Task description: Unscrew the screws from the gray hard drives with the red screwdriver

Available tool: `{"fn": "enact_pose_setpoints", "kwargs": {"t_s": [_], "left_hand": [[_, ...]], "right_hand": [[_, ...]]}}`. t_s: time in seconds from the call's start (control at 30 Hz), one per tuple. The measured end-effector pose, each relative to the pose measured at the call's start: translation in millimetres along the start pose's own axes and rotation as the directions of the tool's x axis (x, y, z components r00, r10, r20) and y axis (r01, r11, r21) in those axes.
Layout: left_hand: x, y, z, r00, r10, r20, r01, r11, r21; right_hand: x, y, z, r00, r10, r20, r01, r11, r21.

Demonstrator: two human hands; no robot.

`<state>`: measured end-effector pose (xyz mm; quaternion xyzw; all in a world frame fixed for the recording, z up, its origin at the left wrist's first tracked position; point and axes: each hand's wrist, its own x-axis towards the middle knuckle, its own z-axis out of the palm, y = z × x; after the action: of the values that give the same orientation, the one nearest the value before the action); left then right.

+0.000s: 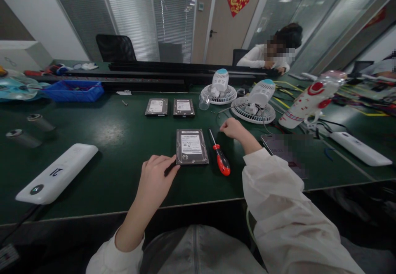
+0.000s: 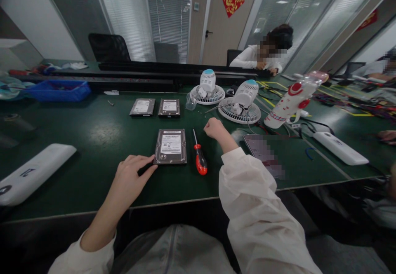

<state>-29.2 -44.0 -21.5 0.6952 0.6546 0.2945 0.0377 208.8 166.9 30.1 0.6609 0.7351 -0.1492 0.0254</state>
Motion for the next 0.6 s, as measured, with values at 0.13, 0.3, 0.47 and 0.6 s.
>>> {"fn": "enact_pose_setpoints", "kwargs": {"t_s": [0.13,0.3,0.47,0.6], "left_hand": [[-0.3,-0.8,0.6,1.000,-0.002,0.000,0.002,1.000,0.012],[-0.1,-1.0,0.6,1.000,-0.007,0.006,0.007,1.000,-0.003],[0.3,-0.3,0.3,1.000,-0.017,0.019,0.017,1.000,0.009],[-0.2,-1.4,0.4,1.000,-0.021,0.023,0.021,1.000,0.004]], "right_hand": [[-0.1,1.6,-1.9,0.999,0.011,0.033,-0.011,1.000,0.007],[-3.1,1.8,-6.9,0.998,0.016,0.065,-0.016,1.000,0.007],[-5.6,0.2,-9.2,0.997,0.034,0.075,-0.033,0.999,-0.005],[-4.7,-0.3,-7.1,0.996,0.045,0.073,-0.044,0.999,-0.007]]}}
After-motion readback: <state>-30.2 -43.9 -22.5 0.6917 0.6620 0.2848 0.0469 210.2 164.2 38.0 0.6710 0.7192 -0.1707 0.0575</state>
